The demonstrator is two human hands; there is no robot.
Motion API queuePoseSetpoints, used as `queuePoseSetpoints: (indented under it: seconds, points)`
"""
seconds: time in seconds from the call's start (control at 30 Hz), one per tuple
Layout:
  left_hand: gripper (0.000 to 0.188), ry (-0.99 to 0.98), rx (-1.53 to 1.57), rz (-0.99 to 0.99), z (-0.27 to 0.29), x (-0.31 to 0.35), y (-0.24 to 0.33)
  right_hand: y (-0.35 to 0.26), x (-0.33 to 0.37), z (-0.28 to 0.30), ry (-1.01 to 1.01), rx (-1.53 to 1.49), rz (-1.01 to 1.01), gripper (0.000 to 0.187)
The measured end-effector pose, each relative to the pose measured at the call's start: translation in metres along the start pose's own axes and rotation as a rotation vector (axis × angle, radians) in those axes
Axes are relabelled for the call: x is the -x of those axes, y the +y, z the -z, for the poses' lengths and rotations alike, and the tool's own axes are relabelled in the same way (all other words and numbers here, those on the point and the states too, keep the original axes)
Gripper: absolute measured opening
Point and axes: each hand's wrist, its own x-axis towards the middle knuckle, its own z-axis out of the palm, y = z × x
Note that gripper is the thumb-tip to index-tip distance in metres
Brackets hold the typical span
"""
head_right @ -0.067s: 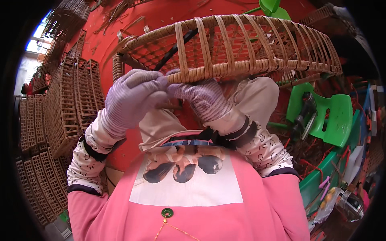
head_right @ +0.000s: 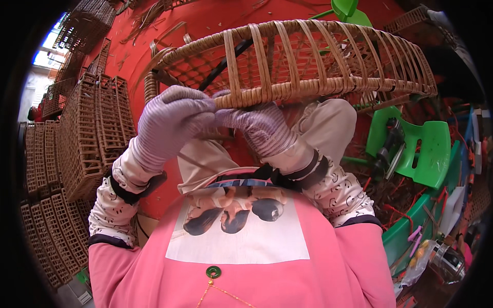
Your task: Using a pneumatic nailer and manual weaving to assemble large wicker or bamboo structures for furniture manufacturing.
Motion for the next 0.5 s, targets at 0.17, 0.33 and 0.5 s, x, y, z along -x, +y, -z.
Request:
queuePoseSetpoints:
  seconds: [0.17, 0.33, 0.5]
  points:
    - [0.027, 0.016, 0.22, 0.226, -0.007, -0.005, 0.004, -0.005, 0.007, 0.012, -0.063, 0.047, -0.01, 0.029]
    - [0.033, -0.015, 0.13, 0.328, -0.003, -0.009, 0.016, -0.04, 0.05, 0.087, -0.048, 0.14, -0.163, 0.038]
    - [0.02, -0.144, 0.545, 0.922, 0.009, -0.01, 0.006, -0.081, 0.123, 0.233, 0.969, 0.375, 0.177, 0.028]
